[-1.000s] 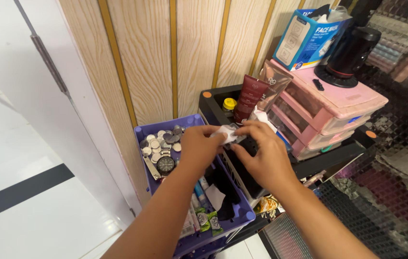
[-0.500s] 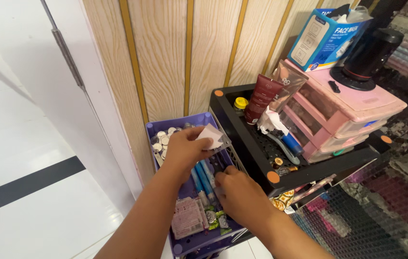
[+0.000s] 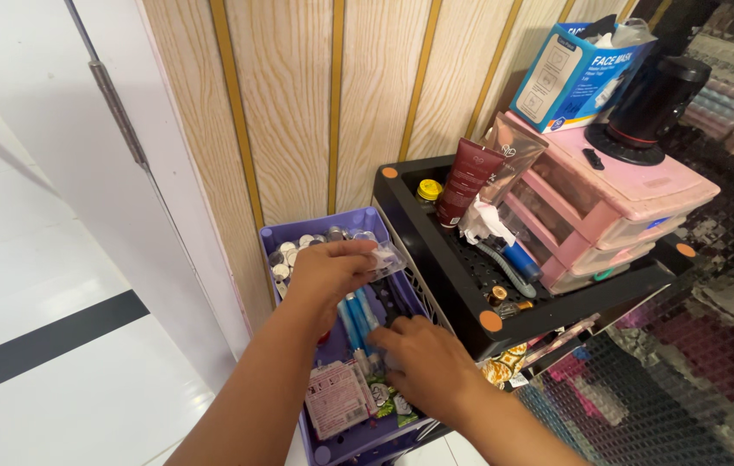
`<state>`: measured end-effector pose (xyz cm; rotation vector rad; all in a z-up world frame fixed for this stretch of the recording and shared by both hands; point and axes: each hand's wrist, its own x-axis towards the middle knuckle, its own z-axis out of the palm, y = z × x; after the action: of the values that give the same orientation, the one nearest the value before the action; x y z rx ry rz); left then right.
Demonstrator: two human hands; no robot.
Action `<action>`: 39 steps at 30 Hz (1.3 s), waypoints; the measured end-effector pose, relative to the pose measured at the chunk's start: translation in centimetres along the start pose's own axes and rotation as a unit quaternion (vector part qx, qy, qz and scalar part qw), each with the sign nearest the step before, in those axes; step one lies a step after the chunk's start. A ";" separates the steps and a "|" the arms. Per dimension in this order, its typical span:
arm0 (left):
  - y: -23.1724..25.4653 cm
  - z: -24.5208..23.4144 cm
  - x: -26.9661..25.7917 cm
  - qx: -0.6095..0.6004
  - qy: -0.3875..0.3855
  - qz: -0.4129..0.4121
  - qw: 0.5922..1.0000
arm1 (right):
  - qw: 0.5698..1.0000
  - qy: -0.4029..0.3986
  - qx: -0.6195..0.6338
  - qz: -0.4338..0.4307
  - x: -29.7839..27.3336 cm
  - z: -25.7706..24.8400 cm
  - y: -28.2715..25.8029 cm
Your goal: The person organizes a cluttered rolling cart by moving various items such as a cloth, small packets, a face mask box, a comb, and bottles between the cart and a nearby table. The person also wipes a pink plastic drawer unit with a cloth.
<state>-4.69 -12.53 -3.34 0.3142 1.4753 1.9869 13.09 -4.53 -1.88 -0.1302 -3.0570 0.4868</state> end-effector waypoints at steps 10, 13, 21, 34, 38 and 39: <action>1.1 -0.3 -0.1 0.087 0.032 -0.002 0.996 | 0.943 0.299 0.139 0.047 0.2 -2.6 -1.2; 1.5 0.0 -0.1 0.113 0.019 0.016 0.993 | 0.903 0.415 0.087 0.066 1.0 -5.1 -1.5; 3.6 1.1 -0.8 0.071 -0.178 -0.030 0.981 | 0.905 0.406 0.123 -0.010 3.1 -5.6 -1.8; 3.9 -1.8 -3.2 -0.068 -0.330 -0.160 0.928 | 0.889 0.442 0.096 0.064 -0.8 -3.2 -9.2; 3.0 -1.7 -4.6 -0.081 -0.379 -0.189 0.902 | 0.870 0.476 0.074 0.106 -2.9 -1.4 -11.4; 2.5 -1.3 -5.0 -0.082 -0.395 -0.199 0.893 | 0.863 0.484 0.077 0.121 -3.7 -0.9 -11.9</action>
<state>-2.39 -17.08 -0.60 0.6040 0.7611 1.3767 15.90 -15.90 2.58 -0.5613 -2.0089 0.4733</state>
